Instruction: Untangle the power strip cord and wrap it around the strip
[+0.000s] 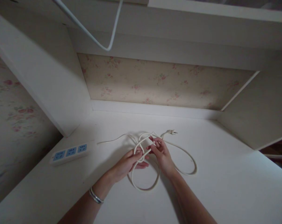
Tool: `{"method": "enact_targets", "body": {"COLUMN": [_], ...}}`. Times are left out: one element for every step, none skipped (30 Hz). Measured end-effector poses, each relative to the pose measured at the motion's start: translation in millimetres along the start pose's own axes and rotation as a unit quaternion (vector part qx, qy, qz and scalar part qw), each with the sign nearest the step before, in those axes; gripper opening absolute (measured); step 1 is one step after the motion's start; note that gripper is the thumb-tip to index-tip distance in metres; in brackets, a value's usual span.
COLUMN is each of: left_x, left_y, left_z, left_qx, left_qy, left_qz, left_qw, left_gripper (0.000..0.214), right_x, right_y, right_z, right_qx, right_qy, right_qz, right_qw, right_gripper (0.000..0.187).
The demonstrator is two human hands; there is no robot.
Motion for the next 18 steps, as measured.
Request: {"method": "enact_targets", "body": {"left_x": [0.4, 1.1, 1.9, 2.5, 2.9, 3.0, 2.9, 2.6, 1.9, 0.9, -0.1, -0.9, -1.3, -1.6, -2.1, -3.0, -4.8, -7.1], "left_y": [0.5, 2.4, 5.4, 9.4, 13.9, 18.8, 23.8, 28.7, 33.7, 38.5, 42.2, 44.9, 46.7, 48.4, 50.9, 54.5, 59.2, 63.9], "left_z": [-1.0, -3.2, -6.3, -10.1, -14.1, -18.1, -22.3, -26.8, -32.3, -38.3, -44.0, -49.3, -54.0, -58.2, -61.9, -65.1, -68.4, -71.5], "left_qx": [-0.001, -0.003, -0.005, -0.006, -0.004, 0.0, 0.008, 0.023, 0.044, 0.07, 0.097, 0.122, 0.144, 0.166, 0.189, 0.217, 0.246, 0.274], "left_qy": [0.006, 0.015, 0.026, 0.039, 0.052, 0.064, 0.077, 0.093, 0.115, 0.141, 0.166, 0.188, 0.204, 0.216, 0.224, 0.233, 0.244, 0.256], "left_qz": [0.004, 0.012, 0.023, 0.035, 0.048, 0.06, 0.072, 0.084, 0.097, 0.11, 0.119, 0.124, 0.127, 0.132, 0.142, 0.159, 0.181, 0.203], "left_qw": [1.0, 1.0, 0.999, 0.999, 0.998, 0.996, 0.994, 0.992, 0.988, 0.981, 0.974, 0.967, 0.96, 0.953, 0.945, 0.935, 0.92, 0.904], "left_gripper": [0.034, 0.033, 0.032, 0.031, 0.03, 0.03, 0.03, 0.03, 0.031, 0.033, 0.035, 0.038, 0.039, 0.04, 0.04, 0.039, 0.038, 0.037], "right_x": [0.0, 0.4, 1.0, 1.9, 3.0, 4.2, 5.4, 6.6, 7.8, 9.0, 10.1, 11.2, 12.2, 12.9, 13.1, 12.7, 12.2, 11.9], "right_y": [-0.4, 0.0, 1.5, 3.8, 6.8, 10.2, 14.0, 18.4, 23.1, 27.7, 31.1, 31.8, 29.1, 23.6, 16.5, 9.5, 3.8, -0.1], "right_z": [0.5, -0.5, -3.3, -7.6, -13.1, -19.3, -25.7, -31.5, -36.7, -41.1, -45.0, -48.8, -53.3, -58.7, -65.0, -72.6, -81.1, -90.6], "right_qx": [-0.004, -0.009, -0.017, -0.031, -0.052, -0.083, -0.121, -0.164, -0.21, -0.254, -0.297, -0.338, -0.377, -0.415, -0.452, -0.484, -0.508, -0.525], "right_qy": [-0.002, 0.003, 0.014, 0.029, 0.048, 0.066, 0.083, 0.092, 0.095, 0.091, 0.084, 0.077, 0.078, 0.087, 0.104, 0.125, 0.148, 0.169], "right_qz": [0.001, 0.003, 0.007, 0.012, 0.016, 0.021, 0.026, 0.034, 0.044, 0.057, 0.065, 0.062, 0.047, 0.022, -0.006, -0.03, -0.046, -0.051], "right_qw": [1.0, 1.0, 1.0, 0.999, 0.997, 0.994, 0.989, 0.981, 0.972, 0.961, 0.949, 0.936, 0.922, 0.905, 0.886, 0.866, 0.847, 0.833], "right_gripper": [0.031, 0.031, 0.032, 0.032, 0.032, 0.032, 0.031, 0.03, 0.029, 0.029, 0.029, 0.029, 0.028, 0.026, 0.024, 0.022, 0.021, 0.021]}}
Point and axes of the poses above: each hand's wrist, its own x-axis towards the middle knuckle, its own z-axis out of the palm, y = z × x, the point moved 9 cm from there along x, towards the middle knuckle, and after that the axes turned 11 degrees about -x, right-handed, at the moved point
